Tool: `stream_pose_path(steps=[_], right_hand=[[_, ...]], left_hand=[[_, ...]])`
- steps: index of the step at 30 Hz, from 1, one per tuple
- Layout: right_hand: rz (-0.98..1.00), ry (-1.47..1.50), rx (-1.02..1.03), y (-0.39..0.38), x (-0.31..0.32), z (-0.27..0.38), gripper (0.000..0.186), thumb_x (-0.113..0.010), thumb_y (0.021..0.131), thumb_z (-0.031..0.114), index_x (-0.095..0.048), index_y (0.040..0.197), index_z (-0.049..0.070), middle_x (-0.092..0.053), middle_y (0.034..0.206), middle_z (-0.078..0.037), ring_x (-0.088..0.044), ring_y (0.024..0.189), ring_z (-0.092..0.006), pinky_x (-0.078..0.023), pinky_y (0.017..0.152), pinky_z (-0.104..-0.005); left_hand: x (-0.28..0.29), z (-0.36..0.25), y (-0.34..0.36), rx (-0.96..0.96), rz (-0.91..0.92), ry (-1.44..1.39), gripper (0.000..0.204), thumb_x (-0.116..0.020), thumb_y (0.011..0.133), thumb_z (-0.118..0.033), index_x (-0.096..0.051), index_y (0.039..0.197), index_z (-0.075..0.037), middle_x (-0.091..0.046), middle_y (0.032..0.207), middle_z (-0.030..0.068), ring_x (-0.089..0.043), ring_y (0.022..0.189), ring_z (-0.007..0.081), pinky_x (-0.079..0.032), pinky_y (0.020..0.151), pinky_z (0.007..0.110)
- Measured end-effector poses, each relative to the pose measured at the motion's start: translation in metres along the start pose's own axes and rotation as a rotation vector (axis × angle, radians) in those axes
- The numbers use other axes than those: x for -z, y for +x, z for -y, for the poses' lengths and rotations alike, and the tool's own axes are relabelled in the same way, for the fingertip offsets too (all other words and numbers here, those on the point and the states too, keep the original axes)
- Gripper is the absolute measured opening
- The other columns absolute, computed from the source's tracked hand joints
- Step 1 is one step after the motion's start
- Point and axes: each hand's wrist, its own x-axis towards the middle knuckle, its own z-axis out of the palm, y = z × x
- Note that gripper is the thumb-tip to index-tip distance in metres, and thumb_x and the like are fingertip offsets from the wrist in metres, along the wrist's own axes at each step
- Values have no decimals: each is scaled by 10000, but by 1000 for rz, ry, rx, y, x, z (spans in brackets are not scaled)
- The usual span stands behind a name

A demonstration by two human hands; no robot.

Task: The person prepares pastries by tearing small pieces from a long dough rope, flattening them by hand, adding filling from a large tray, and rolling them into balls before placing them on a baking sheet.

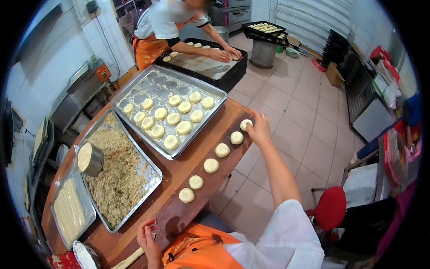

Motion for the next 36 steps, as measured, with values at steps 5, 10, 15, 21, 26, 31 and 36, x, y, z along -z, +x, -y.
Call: stream_pose_path(steps=[5,10,15,21,26,31,36], right_hand=[[70,349,168,-69,16,132,132,-649,831,-42,-650,942,29,-626,900,-91,-616,766,-193,-514,714,-297],[528,620,248,-185,2,240,148,-643,838,-51,-661,962,29,-626,898,-94,-618,784,-205,-509,727,-308],[843,650,543,-266,-40,316,179,-714,825,63,-672,999,60,-612,916,-120,-630,827,-297,-517,716,-384],[989,513,906,-280,-70,361,283,-770,779,139,-659,1027,59,-612,1030,-99,-580,972,-320,-485,843,-417],[1176,437,997,-282,-79,389,280,-758,792,179,-618,983,29,-646,979,-145,-613,931,-369,-498,793,-455],[1482,340,836,-282,-73,414,294,-681,830,252,-628,962,-6,-669,925,-264,-646,899,-456,-494,800,-566],[1477,227,888,-291,-86,403,282,-620,868,280,-621,914,2,-681,880,-222,-650,857,-438,-511,775,-532]], left_hand=[[44,23,-20,94,-211,183,208,-516,1013,-107,-657,1074,33,-680,991,122,-645,902,177,-512,790,314],[83,18,-25,-51,-165,604,218,-647,908,-76,-661,1112,0,-621,1014,135,-611,963,300,-477,874,386],[117,23,-52,-169,-24,919,371,-725,820,-77,-619,1171,-22,-558,1173,127,-516,1115,339,-381,981,460],[116,59,-54,-220,-34,871,311,-743,764,-51,-607,1044,-51,-559,1116,125,-515,1069,344,-361,943,465],[125,64,-53,-318,22,853,298,-704,783,-27,-593,1055,-77,-593,1029,95,-555,1018,297,-340,961,456],[125,77,-55,-344,-28,855,327,-677,772,-20,-573,1079,-56,-586,963,109,-578,959,282,-340,965,451],[121,78,-50,-386,-24,987,250,-623,793,-44,-565,1036,-42,-558,912,114,-568,920,286,-347,959,452]])
